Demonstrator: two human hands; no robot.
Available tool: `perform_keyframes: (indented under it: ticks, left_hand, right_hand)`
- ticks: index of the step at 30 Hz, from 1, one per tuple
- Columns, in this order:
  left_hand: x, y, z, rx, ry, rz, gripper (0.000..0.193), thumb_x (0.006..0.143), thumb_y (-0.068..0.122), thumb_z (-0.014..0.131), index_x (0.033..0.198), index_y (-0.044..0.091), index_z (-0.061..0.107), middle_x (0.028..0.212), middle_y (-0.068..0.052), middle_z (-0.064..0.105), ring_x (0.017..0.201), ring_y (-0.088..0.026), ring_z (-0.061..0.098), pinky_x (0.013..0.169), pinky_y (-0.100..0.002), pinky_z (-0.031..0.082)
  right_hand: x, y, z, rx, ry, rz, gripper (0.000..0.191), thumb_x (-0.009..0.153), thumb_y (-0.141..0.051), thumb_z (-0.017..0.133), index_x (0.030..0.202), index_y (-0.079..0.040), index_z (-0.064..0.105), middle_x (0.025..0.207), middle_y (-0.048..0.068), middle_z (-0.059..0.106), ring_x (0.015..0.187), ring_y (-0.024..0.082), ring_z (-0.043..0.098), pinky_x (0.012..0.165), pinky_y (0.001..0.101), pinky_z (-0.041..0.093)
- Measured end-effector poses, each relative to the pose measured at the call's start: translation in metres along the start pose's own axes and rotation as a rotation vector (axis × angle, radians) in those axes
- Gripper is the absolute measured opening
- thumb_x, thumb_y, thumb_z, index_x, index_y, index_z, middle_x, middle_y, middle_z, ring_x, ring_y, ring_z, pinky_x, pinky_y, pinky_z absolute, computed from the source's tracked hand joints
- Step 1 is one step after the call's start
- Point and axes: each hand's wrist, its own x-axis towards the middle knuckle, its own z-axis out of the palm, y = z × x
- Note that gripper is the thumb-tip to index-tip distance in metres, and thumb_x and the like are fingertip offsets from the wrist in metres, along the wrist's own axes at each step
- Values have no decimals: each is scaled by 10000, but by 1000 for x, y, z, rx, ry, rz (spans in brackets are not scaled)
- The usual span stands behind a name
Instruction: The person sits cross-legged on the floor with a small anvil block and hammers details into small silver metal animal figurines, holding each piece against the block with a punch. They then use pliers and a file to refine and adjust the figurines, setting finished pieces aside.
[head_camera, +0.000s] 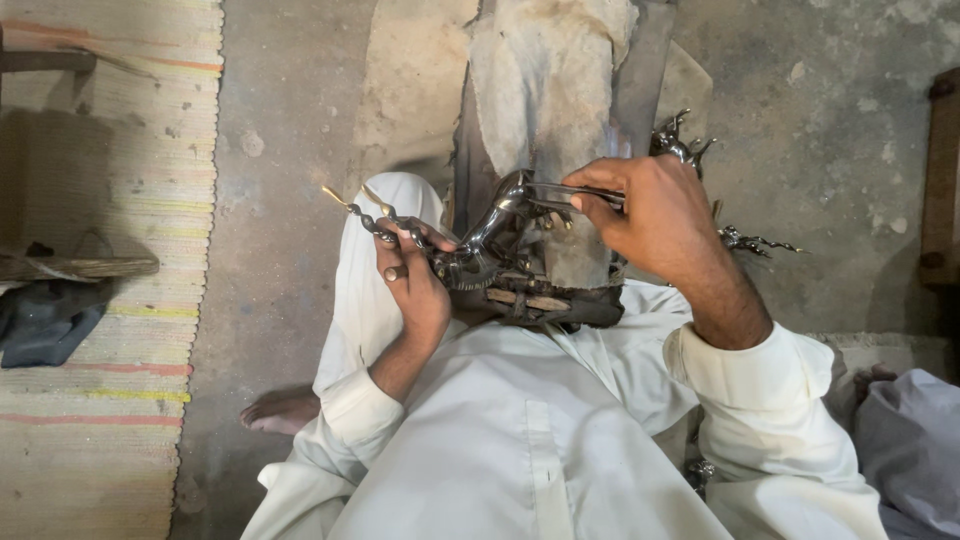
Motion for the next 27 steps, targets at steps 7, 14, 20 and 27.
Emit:
perform_keyframes:
  ticks: [7,14,20,27]
  left_hand:
    - [2,1,0,-37,-11,-4,79,1151,115,354,1126,60,404,956,-75,517,803,-170,615,814,-347,573]
    - [1,-1,-1,-9,-15,15,96,1167,117,349,1123,58,410,970,-78,509,816,-172,611,813,-343,553]
    - [0,-1,-2,7,5,-13,91,1161,112,346,1128,56,410,967,-79,508,808,-168,611,809,-336,550]
    - [3,1,-2,2,-7,-18,91,1159,113,352,1117,56,408,970,-72,494,806,-163,609,807,-332,554]
  right_hand:
    - [18,7,-9,-23,-116,-43,223,865,-178,785,1083,-132,804,988,90,784,836,281,760,744,402,576]
    - [33,4,-14,-77,-173,-74,192,856,-165,784,1039,-115,808,989,70,791,877,266,764,775,407,579]
    - [34,-3,-13,-172,-169,-112,178,865,-165,759,1030,-119,805,987,71,791,862,276,757,766,427,577]
    - [31,-22,-6,-437,-239,-44,160,909,-191,730,1052,-157,793,799,99,763,693,293,743,697,462,579]
